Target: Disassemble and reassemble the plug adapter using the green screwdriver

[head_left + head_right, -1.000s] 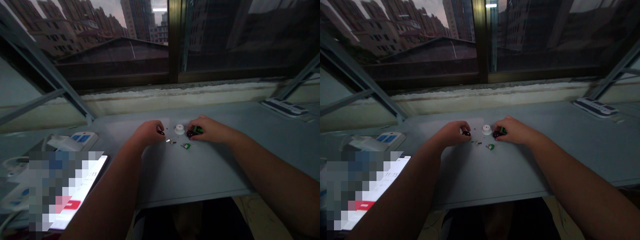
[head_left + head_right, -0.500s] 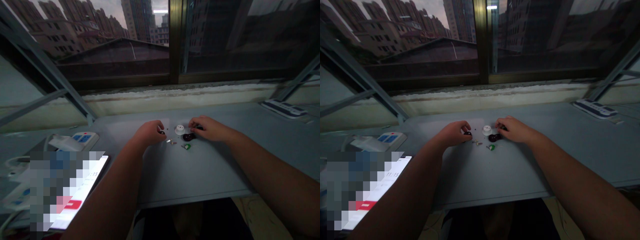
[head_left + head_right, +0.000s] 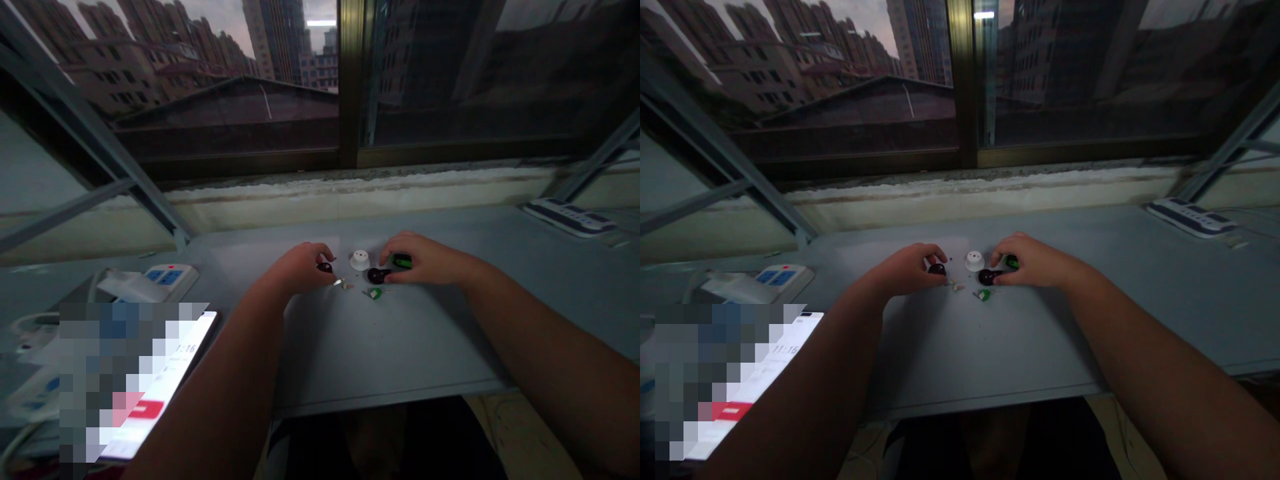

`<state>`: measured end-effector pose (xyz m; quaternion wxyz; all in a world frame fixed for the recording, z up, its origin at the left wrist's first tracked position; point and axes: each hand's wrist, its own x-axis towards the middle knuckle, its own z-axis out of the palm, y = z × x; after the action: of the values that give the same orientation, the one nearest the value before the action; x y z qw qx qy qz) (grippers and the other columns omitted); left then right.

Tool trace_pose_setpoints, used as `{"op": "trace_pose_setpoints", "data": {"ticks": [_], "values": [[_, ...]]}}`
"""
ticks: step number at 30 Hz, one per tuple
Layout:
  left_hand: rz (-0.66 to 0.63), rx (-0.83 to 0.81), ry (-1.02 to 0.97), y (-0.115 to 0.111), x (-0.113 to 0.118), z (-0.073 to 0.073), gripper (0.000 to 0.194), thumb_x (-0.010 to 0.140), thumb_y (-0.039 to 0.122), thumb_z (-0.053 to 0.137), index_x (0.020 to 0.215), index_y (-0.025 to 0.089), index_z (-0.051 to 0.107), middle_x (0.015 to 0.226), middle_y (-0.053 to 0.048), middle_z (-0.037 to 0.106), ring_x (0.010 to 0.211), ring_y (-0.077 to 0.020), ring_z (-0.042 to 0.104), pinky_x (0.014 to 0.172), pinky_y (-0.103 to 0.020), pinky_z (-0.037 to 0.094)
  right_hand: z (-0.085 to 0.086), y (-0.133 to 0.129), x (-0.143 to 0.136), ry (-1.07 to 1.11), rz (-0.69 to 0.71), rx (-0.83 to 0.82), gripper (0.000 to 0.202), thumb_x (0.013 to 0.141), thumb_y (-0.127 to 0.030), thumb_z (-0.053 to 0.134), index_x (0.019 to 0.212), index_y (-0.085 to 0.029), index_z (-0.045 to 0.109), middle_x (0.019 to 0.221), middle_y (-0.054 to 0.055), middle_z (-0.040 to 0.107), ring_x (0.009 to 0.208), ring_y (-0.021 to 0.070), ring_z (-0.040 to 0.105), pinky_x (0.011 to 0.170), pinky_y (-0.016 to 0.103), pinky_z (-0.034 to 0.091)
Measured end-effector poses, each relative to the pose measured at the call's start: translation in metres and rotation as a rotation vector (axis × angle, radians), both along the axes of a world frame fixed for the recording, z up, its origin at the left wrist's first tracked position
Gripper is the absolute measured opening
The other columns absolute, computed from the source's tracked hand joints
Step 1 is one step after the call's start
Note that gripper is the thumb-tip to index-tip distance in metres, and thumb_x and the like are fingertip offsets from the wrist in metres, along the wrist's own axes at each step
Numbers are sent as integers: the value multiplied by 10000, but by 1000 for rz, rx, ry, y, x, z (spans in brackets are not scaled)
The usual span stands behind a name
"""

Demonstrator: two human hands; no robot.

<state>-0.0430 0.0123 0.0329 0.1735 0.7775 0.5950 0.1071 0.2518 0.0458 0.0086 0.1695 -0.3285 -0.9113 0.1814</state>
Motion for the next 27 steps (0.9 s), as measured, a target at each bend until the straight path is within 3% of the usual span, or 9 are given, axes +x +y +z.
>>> {"op": "trace_pose_setpoints", "data": {"ticks": [3,7,14,21,27], "values": [[-4,1,19,0,0,-1,472,681,408,799,1110,215,750,1050,-100,747,781,-224,666,688,-316,474,-1,-2,-5,-17,-6,-53,290,800,-373,796,1044,-225,748,1049,63,743,1043,257,634,933,374,455],[19,27,16,1,1,-2,407,695,342,774,1083,221,755,1011,-89,750,760,-217,659,690,-319,473,2,-4,-8,17,-12,-66,259,804,-294,762,1046,-212,717,1032,61,745,997,245,657,894,363,474],[32,22,27,4,0,-4,354,728,314,729,1071,226,743,999,-83,765,737,-201,667,684,-300,480,8,-2,1,228,-126,-137,180,933,-369,610,984,-212,681,1017,70,753,970,244,691,831,349,500],[25,39,15,5,-1,-8,349,720,324,745,1058,235,744,977,-78,773,750,-209,669,700,-307,485,8,-1,-2,109,-100,-27,145,939,-337,604,926,-213,677,955,61,739,904,227,672,826,349,478],[22,7,28,5,0,-5,374,724,316,739,1086,224,746,1021,-89,775,798,-228,688,722,-316,493,-3,8,-2,-68,-111,97,156,927,-363,639,924,-213,680,947,74,726,905,243,648,832,368,456]]}}
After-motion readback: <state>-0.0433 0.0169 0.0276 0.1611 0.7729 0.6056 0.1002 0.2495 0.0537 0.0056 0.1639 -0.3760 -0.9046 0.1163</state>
